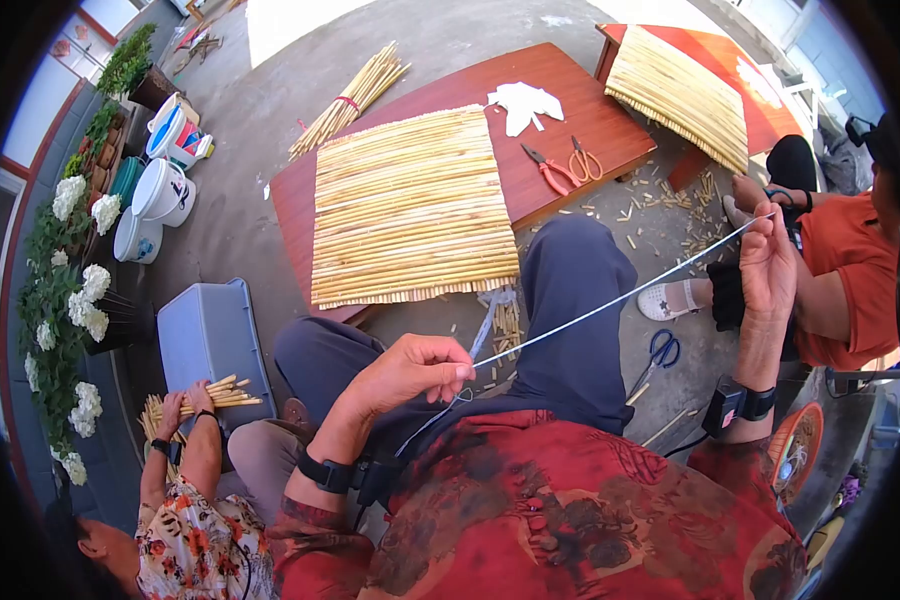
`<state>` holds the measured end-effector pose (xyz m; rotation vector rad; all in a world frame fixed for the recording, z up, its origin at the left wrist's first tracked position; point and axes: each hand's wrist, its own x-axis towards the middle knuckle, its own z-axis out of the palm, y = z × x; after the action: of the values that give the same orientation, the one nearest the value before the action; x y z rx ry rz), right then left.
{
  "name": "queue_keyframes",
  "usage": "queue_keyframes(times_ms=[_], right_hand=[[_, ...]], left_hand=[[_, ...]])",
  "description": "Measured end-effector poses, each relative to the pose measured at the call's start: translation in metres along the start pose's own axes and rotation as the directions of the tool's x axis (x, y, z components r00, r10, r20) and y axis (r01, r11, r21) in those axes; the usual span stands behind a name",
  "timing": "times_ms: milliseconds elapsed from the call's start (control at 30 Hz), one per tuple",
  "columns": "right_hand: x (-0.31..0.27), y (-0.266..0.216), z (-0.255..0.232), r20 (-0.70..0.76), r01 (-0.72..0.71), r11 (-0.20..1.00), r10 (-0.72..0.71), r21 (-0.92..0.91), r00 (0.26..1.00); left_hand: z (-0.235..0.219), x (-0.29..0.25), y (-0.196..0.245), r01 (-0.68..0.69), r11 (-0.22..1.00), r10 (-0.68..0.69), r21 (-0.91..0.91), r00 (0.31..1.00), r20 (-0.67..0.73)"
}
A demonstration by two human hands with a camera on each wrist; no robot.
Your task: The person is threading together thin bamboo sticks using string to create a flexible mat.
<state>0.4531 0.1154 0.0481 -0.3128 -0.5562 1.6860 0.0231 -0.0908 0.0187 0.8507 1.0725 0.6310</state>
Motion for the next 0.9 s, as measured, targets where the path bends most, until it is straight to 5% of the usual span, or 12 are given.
queue_keyframes(times_ms=[100,167,267,433,500,600,700,733,900], right_hand=[[0.013,-0.035,-0.021,0.096,0.06,0.998,-0.057,-0.027,0.994],[0.028,-0.06,-0.039,0.01,0.182,0.978,-0.182,-0.098,0.983],[0.05,-0.076,-0.031,-0.07,0.211,0.959,-0.228,-0.19,0.971],[0.109,-0.124,-0.039,0.077,0.357,0.832,-0.359,-0.424,0.93],[0.124,-0.128,-0.022,0.019,0.377,0.838,-0.403,-0.395,0.915],[0.143,-0.137,0.002,0.146,0.433,0.745,-0.42,-0.508,0.895],[0.166,-0.157,0.004,0.166,0.36,0.791,-0.32,-0.496,0.933],[0.144,-0.122,0.038,0.146,0.402,0.641,-0.415,-0.654,0.898],[0.174,-0.136,0.015,0.157,0.401,0.637,-0.404,-0.658,0.901]], left_hand=[[-0.013,-0.029,-0.008,0.063,0.998,-0.064,-0.019,0.996,-0.062],[-0.021,-0.047,-0.013,0.064,0.998,-0.064,-0.003,0.994,-0.092],[-0.03,-0.07,-0.022,0.058,0.998,-0.058,-0.007,0.986,-0.154],[-0.024,-0.093,-0.04,0.097,0.991,-0.11,-0.097,0.983,-0.146],[-0.018,-0.096,-0.051,0.128,0.985,-0.145,-0.116,0.978,-0.153],[-0.001,-0.101,-0.071,0.168,0.983,-0.152,0.079,0.973,-0.175],[0.006,-0.107,-0.089,0.17,0.985,-0.168,-0.017,0.946,-0.277],[0.01,-0.11,-0.09,0.131,0.989,-0.145,-0.062,0.922,-0.36],[0.009,-0.137,-0.107,0.123,0.992,-0.115,-0.011,0.882,-0.457]])
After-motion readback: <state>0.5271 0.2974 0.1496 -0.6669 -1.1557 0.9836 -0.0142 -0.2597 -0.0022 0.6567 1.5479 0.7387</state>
